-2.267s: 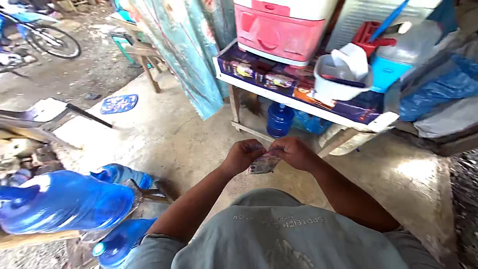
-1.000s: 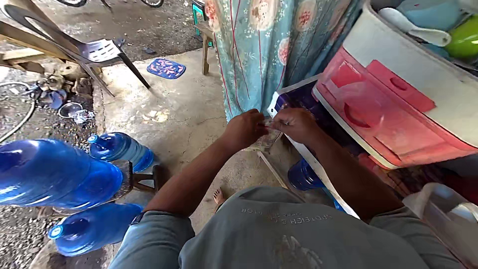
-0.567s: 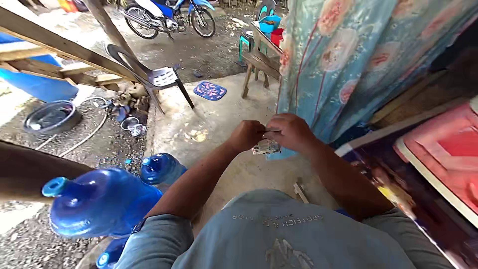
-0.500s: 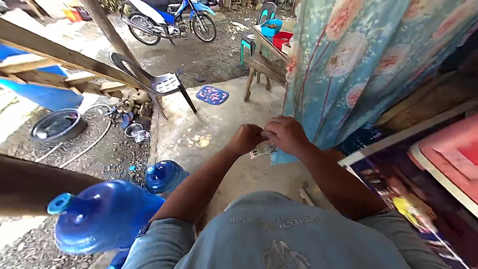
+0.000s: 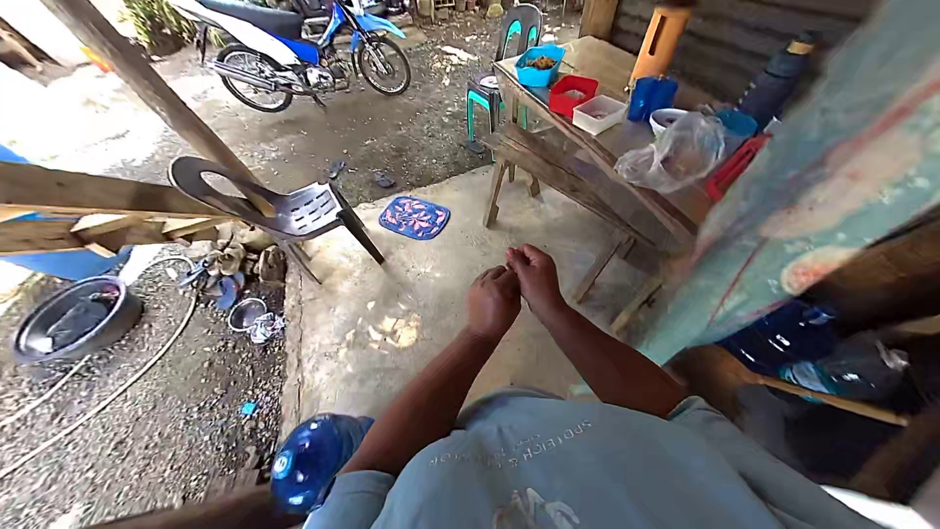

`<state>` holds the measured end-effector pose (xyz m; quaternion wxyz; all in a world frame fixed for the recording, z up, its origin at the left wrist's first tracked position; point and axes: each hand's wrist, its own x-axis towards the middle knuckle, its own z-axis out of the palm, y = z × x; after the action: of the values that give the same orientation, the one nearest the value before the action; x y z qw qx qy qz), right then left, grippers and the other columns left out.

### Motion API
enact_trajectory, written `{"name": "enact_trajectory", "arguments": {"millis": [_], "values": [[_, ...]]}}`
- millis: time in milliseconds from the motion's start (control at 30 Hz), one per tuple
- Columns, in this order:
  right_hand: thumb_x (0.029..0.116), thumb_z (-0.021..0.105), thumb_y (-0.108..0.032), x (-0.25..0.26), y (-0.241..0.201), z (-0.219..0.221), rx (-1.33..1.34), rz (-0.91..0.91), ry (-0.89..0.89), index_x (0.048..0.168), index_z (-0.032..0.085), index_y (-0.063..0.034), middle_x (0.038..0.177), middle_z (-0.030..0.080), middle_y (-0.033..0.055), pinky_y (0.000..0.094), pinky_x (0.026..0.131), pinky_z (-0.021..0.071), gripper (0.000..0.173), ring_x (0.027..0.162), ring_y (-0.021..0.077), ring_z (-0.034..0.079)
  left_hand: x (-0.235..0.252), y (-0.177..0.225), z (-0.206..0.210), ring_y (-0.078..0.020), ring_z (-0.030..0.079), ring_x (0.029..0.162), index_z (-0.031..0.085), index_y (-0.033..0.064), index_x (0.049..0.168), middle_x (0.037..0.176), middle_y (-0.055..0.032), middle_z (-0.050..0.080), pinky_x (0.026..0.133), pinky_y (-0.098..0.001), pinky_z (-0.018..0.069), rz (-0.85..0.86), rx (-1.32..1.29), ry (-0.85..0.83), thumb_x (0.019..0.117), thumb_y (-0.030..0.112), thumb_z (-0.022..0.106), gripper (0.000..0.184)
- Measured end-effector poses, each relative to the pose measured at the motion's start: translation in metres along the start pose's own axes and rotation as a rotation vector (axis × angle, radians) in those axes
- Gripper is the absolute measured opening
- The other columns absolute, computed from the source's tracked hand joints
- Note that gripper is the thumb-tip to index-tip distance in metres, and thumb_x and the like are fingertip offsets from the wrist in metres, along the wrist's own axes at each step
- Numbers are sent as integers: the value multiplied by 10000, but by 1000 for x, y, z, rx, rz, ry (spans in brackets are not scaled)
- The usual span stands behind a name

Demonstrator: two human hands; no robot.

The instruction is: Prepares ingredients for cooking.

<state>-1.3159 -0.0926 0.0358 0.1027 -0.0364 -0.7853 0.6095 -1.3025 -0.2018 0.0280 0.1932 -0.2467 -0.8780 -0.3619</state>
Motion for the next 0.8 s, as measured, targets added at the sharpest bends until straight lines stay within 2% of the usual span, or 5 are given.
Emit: {"name": "enact_trajectory", "arguments": {"millis": [100,167,333,600,800], "values": [[1080,559,-233,93,-6,16,-83,-33,-128,1022,669,47,886,664,154,443,765,530,306,793,232,629,80,-43,-14,-407,704,926,740,-38,995,990,-222,716,837,-627,536,-256,41,-185,999,138,607,221],[1044,609,-193,137,-10,23,-275,-271,-170,1016,724,49,984,726,178,494,928,555,270,984,296,694,124,-77,-22,-413,684,1013,708,-36,1117,1114,-231,691,885,-648,530,-426,6,-273,982,226,676,296],[972,705,-221,239,-1,40,-542,-792,-192,878,760,-61,911,715,105,494,800,539,193,939,296,686,208,-145,7,-343,693,836,689,-70,1016,883,-222,699,800,-579,542,-458,-183,-233,963,101,660,182],[1068,549,-248,421,35,24,-591,-144,67,1027,713,54,1033,726,224,584,904,530,346,1020,376,708,387,-208,102,-438,699,925,720,-61,985,937,-267,715,856,-649,515,-304,-125,-464,1006,105,582,217],[1109,459,-304,536,70,-100,-317,339,610,1269,644,70,1240,678,271,575,1047,490,446,1188,403,651,480,-180,187,-396,690,1022,735,6,1078,1036,-221,722,909,-634,515,-67,-152,-957,1068,319,548,365]]}}
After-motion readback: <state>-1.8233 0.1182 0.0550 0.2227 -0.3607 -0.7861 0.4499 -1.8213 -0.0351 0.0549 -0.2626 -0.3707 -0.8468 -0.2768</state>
